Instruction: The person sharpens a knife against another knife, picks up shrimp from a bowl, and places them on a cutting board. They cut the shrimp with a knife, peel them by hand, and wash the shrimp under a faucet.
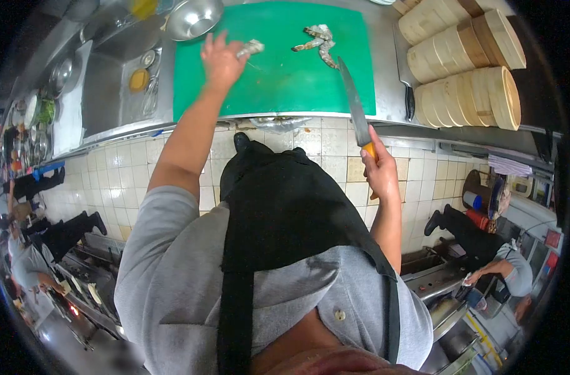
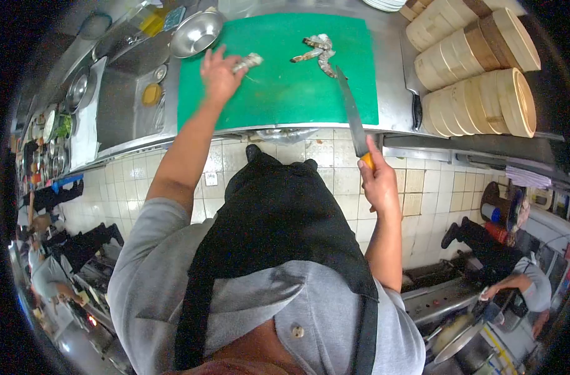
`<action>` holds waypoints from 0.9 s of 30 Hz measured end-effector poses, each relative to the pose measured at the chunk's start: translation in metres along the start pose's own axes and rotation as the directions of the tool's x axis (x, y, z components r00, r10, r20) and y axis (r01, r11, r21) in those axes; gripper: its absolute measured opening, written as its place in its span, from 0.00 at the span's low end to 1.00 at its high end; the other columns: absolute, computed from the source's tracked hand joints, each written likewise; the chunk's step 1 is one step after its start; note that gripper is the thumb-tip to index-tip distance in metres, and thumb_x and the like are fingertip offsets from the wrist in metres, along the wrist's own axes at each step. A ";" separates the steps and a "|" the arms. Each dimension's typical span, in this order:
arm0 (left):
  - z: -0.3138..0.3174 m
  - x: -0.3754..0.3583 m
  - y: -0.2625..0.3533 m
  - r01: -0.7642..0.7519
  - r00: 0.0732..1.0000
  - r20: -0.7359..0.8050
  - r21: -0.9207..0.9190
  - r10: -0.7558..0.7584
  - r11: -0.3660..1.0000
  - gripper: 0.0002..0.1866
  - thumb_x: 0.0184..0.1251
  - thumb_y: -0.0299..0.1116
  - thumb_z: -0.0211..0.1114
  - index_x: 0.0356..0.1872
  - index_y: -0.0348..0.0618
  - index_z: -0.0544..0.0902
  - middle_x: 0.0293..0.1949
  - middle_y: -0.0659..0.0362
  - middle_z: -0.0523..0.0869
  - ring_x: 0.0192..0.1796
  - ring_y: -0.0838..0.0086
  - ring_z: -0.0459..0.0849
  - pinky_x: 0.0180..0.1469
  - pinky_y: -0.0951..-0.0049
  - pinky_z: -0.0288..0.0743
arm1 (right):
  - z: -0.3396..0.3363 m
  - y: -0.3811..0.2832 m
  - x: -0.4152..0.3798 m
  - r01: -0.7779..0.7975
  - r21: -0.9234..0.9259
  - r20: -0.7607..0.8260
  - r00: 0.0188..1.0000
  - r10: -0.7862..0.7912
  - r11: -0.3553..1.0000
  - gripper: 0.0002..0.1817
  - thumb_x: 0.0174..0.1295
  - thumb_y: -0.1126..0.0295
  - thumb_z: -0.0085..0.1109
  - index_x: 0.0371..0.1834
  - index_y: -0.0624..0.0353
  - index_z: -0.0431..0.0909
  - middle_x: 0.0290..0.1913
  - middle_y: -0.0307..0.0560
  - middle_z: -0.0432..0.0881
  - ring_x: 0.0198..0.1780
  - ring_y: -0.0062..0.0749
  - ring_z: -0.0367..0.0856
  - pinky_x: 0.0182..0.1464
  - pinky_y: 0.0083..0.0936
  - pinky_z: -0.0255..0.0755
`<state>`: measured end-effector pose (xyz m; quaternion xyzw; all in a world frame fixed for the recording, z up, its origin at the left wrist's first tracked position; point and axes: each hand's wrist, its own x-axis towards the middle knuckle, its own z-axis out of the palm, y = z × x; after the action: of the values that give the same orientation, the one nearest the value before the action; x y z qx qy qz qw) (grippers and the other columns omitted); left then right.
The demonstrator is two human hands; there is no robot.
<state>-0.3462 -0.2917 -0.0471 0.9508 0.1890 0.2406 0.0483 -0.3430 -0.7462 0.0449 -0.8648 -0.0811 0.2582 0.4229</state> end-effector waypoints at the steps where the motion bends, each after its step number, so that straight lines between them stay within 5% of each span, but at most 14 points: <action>1: 0.003 0.008 -0.002 0.016 0.998 -0.056 -0.004 -0.016 1.000 0.20 0.58 0.45 0.77 0.52 0.58 0.90 0.71 0.57 0.77 0.76 0.47 0.65 0.76 0.39 0.58 | 0.000 0.002 -0.001 0.000 0.010 -0.008 1.000 0.000 1.000 0.34 0.74 0.71 0.60 0.82 0.37 0.65 0.26 0.35 0.72 0.25 0.18 0.67 0.30 0.24 0.70; 2: 0.006 0.014 -0.002 0.032 0.993 -0.113 -0.008 -0.032 0.999 0.19 0.60 0.44 0.76 0.53 0.58 0.90 0.71 0.57 0.77 0.77 0.48 0.64 0.76 0.37 0.56 | 0.000 0.003 -0.001 0.001 0.020 -0.017 1.000 -0.001 1.000 0.34 0.74 0.71 0.60 0.82 0.37 0.65 0.26 0.35 0.72 0.25 0.18 0.67 0.30 0.24 0.70; 8: 0.020 0.046 0.075 -0.128 0.964 0.204 -0.211 0.172 0.969 0.22 0.64 0.44 0.73 0.59 0.57 0.87 0.61 0.54 0.86 0.65 0.54 0.79 0.70 0.54 0.72 | 0.001 0.004 -0.001 -0.035 0.092 -0.027 0.999 0.038 0.995 0.34 0.73 0.74 0.61 0.81 0.39 0.66 0.27 0.34 0.72 0.25 0.16 0.64 0.28 0.20 0.67; 13: 0.062 0.054 0.134 -0.008 0.944 0.320 -0.225 0.082 0.974 0.14 0.68 0.42 0.68 0.51 0.52 0.89 0.51 0.52 0.89 0.58 0.53 0.84 0.63 0.55 0.77 | 0.007 0.006 -0.006 -0.005 0.118 -0.016 1.000 0.007 0.993 0.34 0.73 0.76 0.61 0.81 0.41 0.67 0.29 0.32 0.71 0.24 0.15 0.63 0.27 0.19 0.66; 18: 0.087 0.046 0.132 0.037 0.942 0.335 -0.219 0.039 0.975 0.09 0.70 0.39 0.65 0.44 0.49 0.89 0.45 0.48 0.89 0.50 0.50 0.87 0.54 0.50 0.81 | 0.010 0.005 -0.015 -0.027 0.140 0.027 0.999 0.024 0.990 0.33 0.72 0.77 0.62 0.80 0.42 0.69 0.28 0.32 0.71 0.25 0.15 0.64 0.28 0.19 0.66; 24: 0.030 0.000 0.083 0.061 0.884 0.466 -0.187 0.034 0.981 0.10 0.68 0.39 0.67 0.41 0.47 0.91 0.43 0.48 0.90 0.46 0.49 0.89 0.50 0.50 0.83 | 0.008 0.011 -0.006 0.024 0.074 0.142 0.989 -0.034 0.997 0.33 0.71 0.75 0.63 0.79 0.40 0.69 0.30 0.40 0.77 0.26 0.20 0.68 0.33 0.24 0.71; 27: 0.000 -0.018 0.057 0.137 0.854 0.520 -0.201 -0.013 0.970 0.11 0.66 0.41 0.69 0.40 0.47 0.92 0.41 0.48 0.91 0.45 0.49 0.89 0.50 0.52 0.83 | 0.014 0.010 0.010 0.123 0.034 0.185 0.974 -0.128 0.992 0.34 0.72 0.76 0.61 0.80 0.40 0.68 0.33 0.36 0.75 0.26 0.18 0.68 0.31 0.20 0.71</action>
<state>-0.3420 -0.3518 -0.0443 0.9601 0.1770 -0.0038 0.2165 -0.3424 -0.7393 0.0259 -0.8251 -0.1720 0.3118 0.4386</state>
